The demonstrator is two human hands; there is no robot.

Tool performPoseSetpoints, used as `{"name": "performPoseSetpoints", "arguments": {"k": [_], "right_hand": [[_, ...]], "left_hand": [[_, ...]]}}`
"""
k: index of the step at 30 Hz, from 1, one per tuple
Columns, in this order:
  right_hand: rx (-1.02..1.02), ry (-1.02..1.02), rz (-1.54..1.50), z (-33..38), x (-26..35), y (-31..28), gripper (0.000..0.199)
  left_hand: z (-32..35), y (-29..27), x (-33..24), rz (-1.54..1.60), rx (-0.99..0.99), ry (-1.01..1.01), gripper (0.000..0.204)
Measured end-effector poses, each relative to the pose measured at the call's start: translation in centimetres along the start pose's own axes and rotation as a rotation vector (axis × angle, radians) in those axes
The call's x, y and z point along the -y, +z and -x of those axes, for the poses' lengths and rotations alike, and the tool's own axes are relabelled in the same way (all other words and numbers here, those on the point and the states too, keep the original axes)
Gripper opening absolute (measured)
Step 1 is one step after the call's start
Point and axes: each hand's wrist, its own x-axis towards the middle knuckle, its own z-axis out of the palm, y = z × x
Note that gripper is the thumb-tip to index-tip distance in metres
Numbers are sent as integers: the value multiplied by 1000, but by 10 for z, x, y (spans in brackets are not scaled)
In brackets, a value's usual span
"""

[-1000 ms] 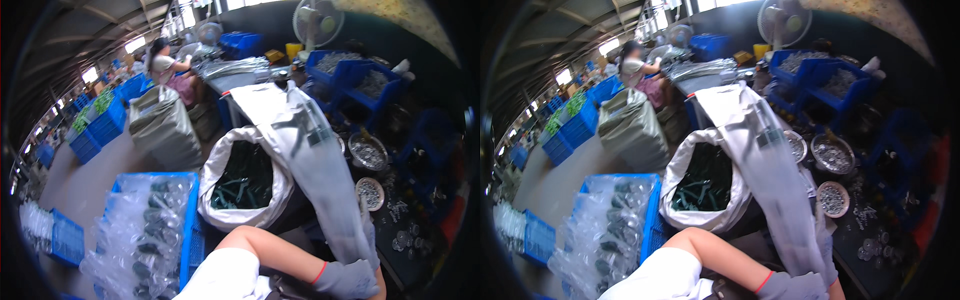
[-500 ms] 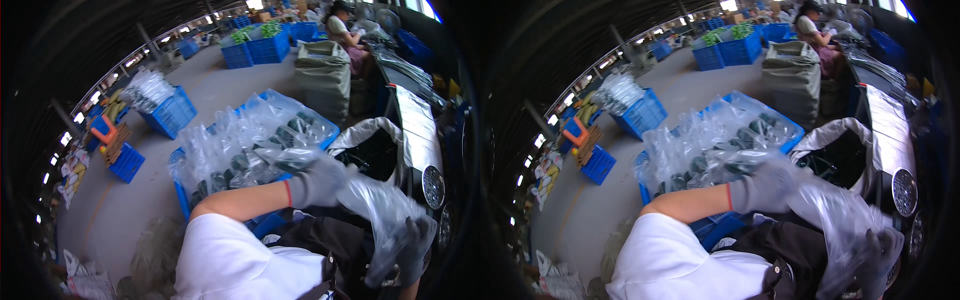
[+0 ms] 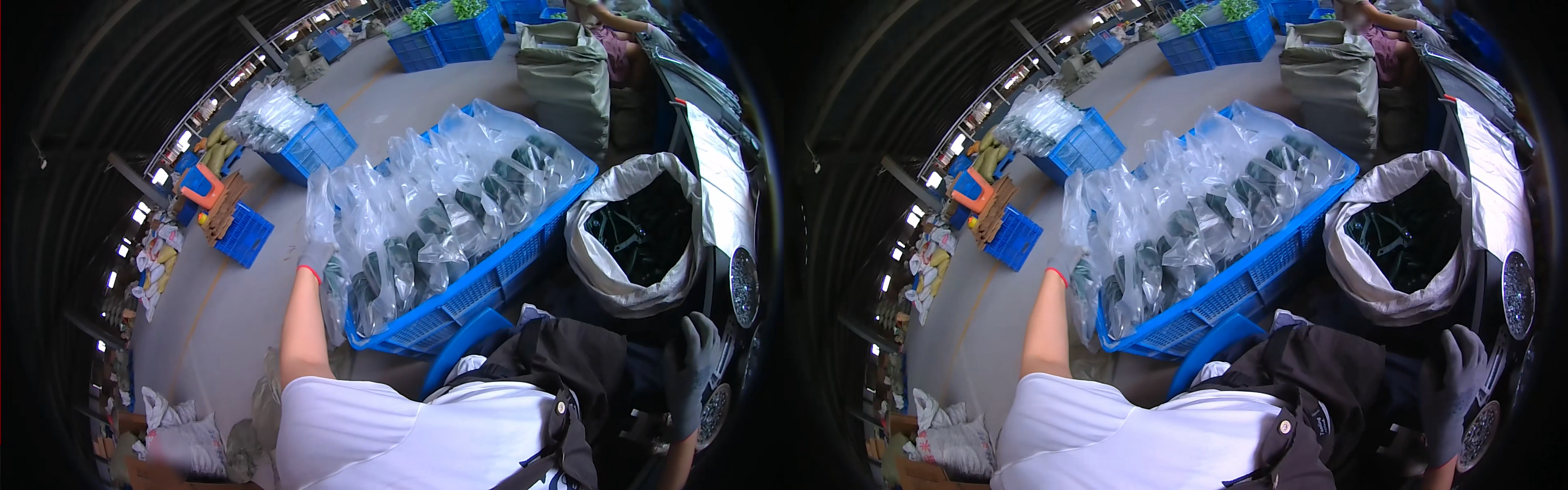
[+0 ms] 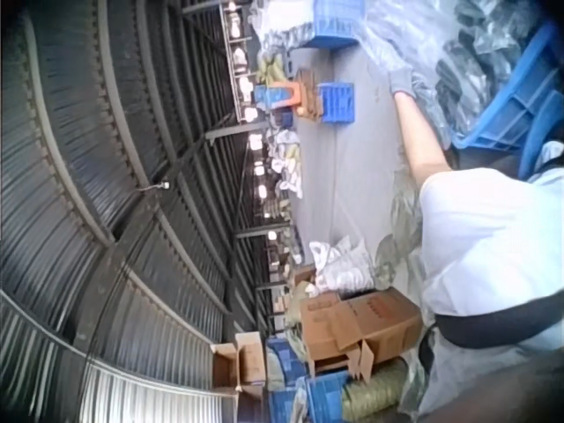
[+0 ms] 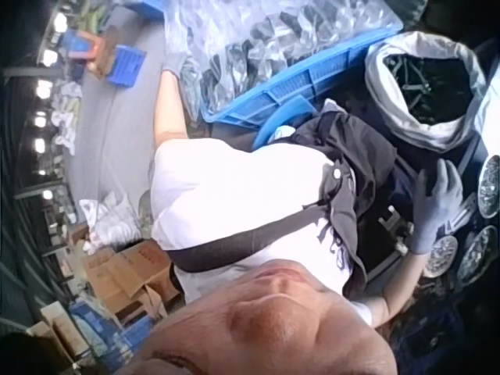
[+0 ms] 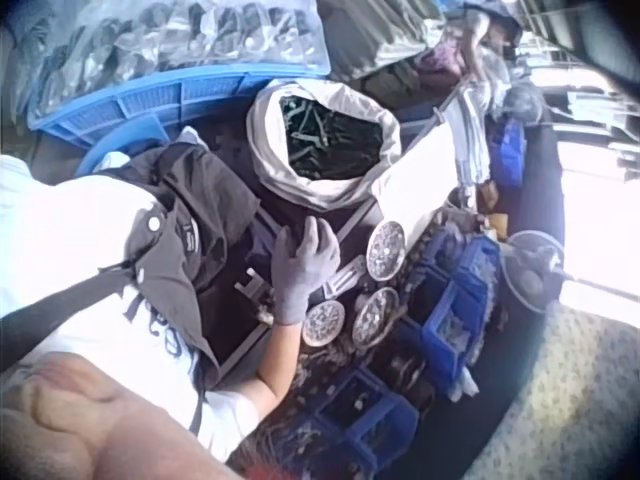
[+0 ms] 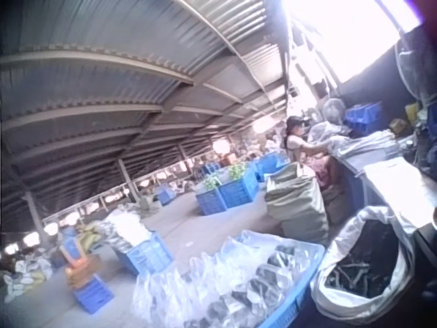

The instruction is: The person assembles a caulking gun by placing a spring, washer, and metal plate into the handle and driving a screw with a power tool. They then apply a sticker to a plastic tube, insert it into the handle, and place the finished assembly into a plastic bag.

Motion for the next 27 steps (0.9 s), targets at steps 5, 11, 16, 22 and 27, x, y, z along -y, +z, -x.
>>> {"name": "performPoseSetpoints", "arguments": {"k": [5,11,16,22,27], "right_hand": [[42,16,0,5,13,-6,47],[92,39,-72,21,18,-6,50],[71,107,-47,37,16,-26,55],[-62,256,1,49,26,-66,62],[-136,315,6,59,26,-83,58]], "left_hand": [[-21,52,41,-224,54,159,56],[-17,50,40,193,168,-11,82],[-25,29,19,138,202,-59,92],[-19,36,-171,-488,-337,-101,93],[-2,59,-320,-241,-591,651,77]]}}
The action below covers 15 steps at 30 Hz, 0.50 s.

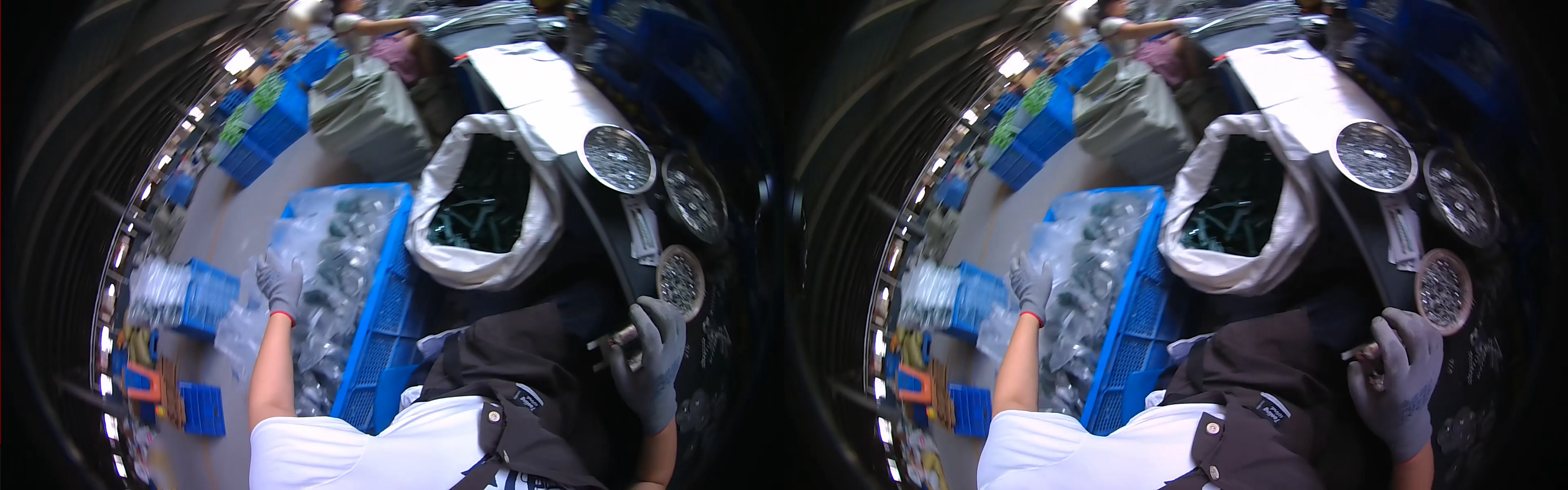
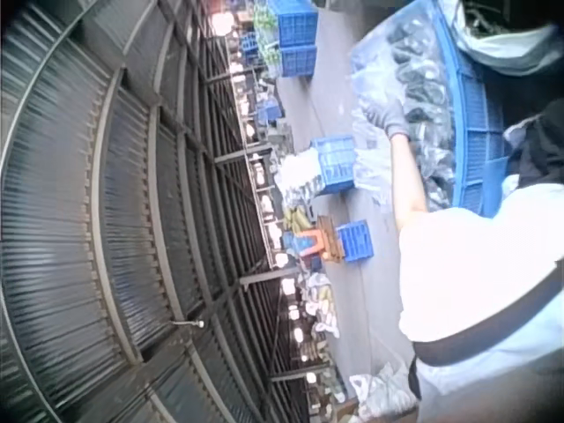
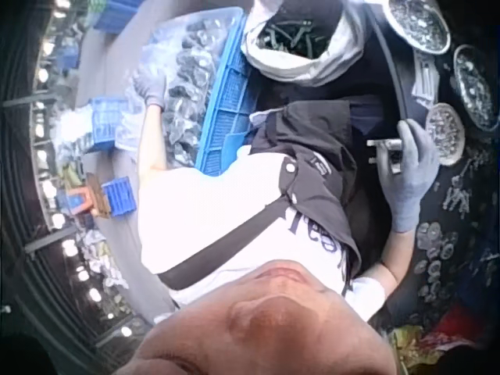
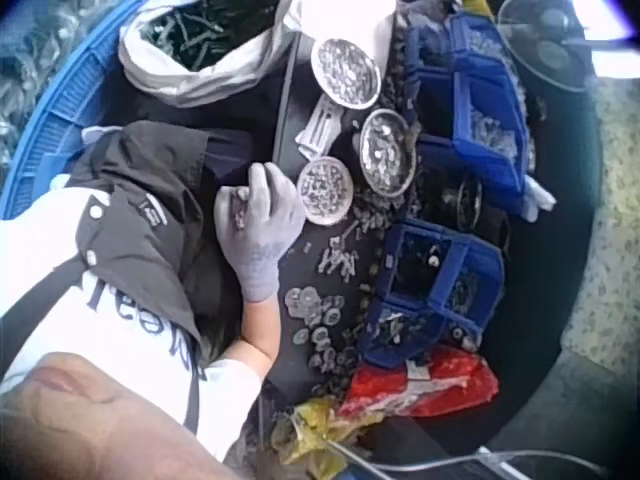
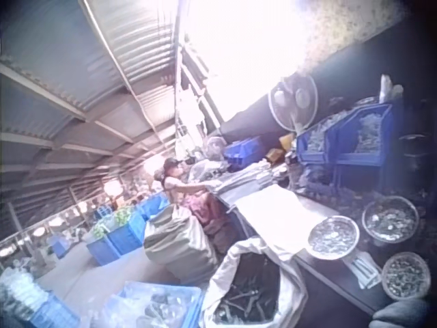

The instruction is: The person assembles a caulking gun by placing a spring, washer, and metal plate into the handle and driving a screw with a power tool. They then apply a sticker to a plastic tube, insert it into the handle, and place the finished assembly into a plastic bag.

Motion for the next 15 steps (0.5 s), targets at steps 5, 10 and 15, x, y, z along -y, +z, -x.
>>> {"name": "performPoseSetpoints", "arguments": {"k": [5,10,15], "right_hand": [[-273,480,8,63,-18,-4,47],[-612,1104,117,157,-62,22,33],[-474,930,477,125,-51,31,18]], "left_hand": [[5,14,-248,442,-102,853,65],[47,101,-372,607,419,868,60],[54,191,-440,238,687,492,54]]}}
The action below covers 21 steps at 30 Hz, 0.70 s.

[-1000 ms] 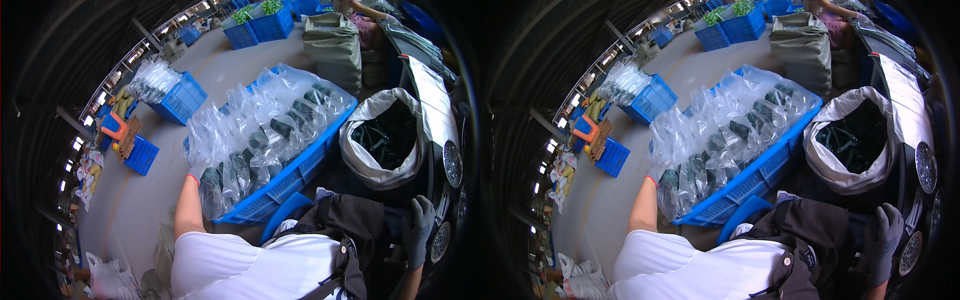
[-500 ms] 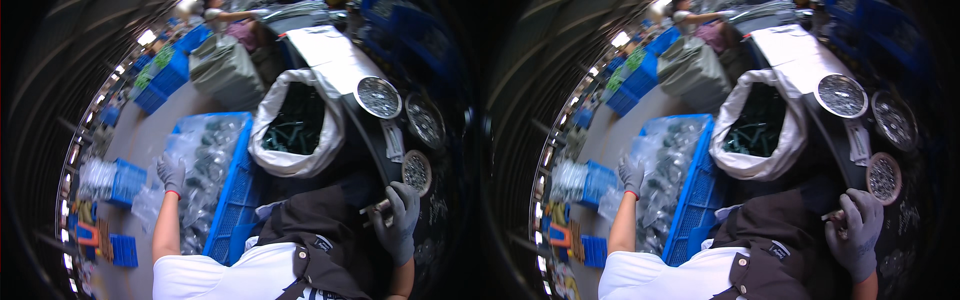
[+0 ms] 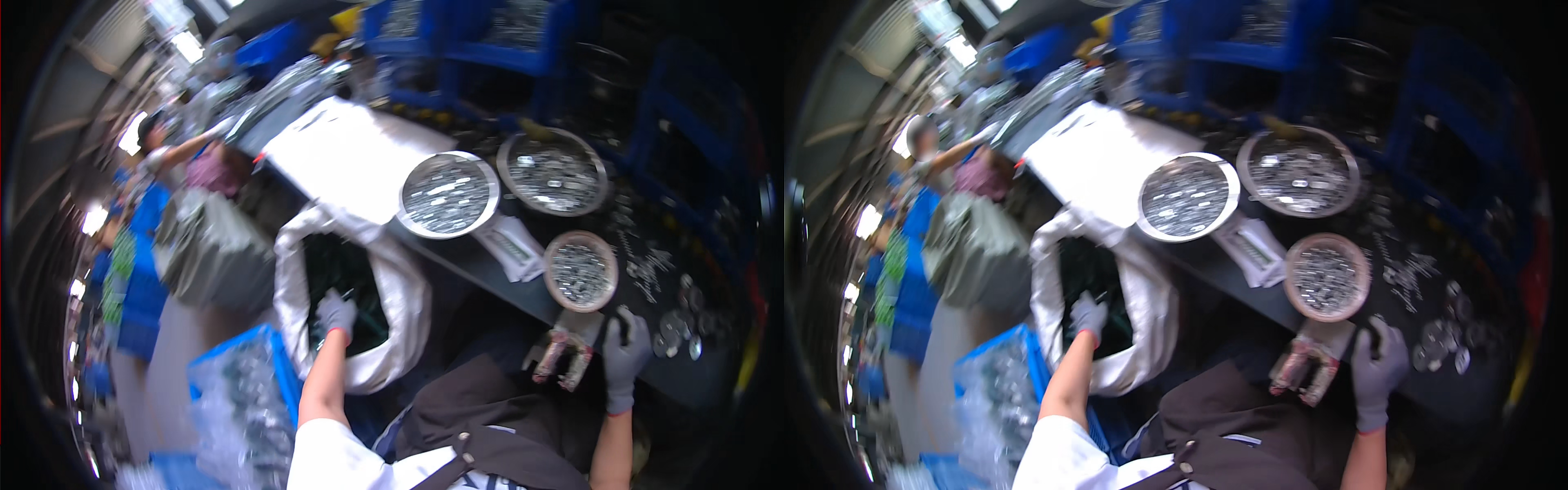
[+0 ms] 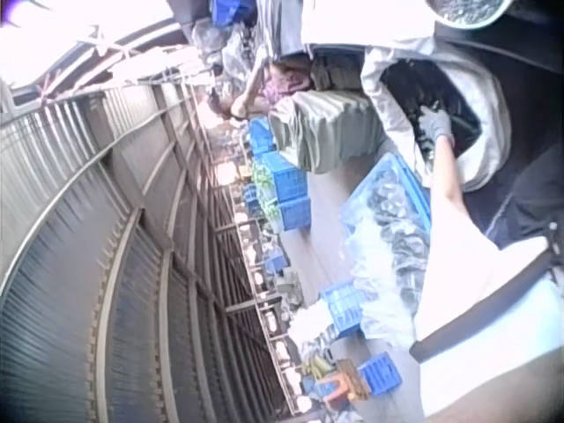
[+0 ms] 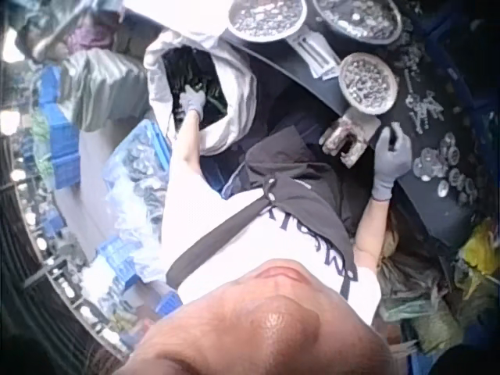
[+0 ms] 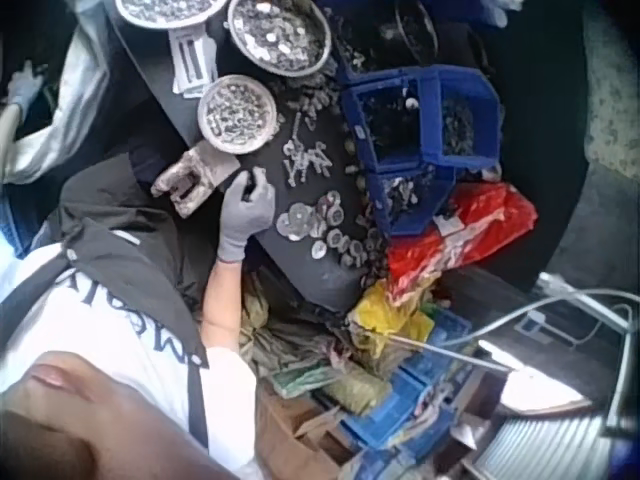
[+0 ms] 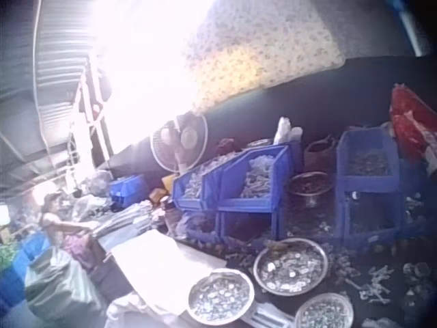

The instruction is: The person assembles a caulking gun by placing a spring, washer, and metal plate into the handle and driving a screw with a power tool. They then apply a sticker to a plastic tube, insert it into the handle, and place the finished assembly into a plastic bag.

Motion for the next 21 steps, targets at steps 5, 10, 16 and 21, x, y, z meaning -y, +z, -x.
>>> {"name": "performPoseSetpoints", "arguments": {"k": [5,10,16,21], "right_hand": [[-41,-85,197,-8,9,9,23],[-63,-77,143,-11,16,11,19],[64,126,-252,-37,25,-16,21],[83,-204,-118,-107,7,-7,17]], "left_hand": [[-8,15,-19,-31,79,-179,94],[0,60,40,589,17,38,84],[52,24,42,787,17,36,87],[84,-47,45,1279,-71,108,36]]}}
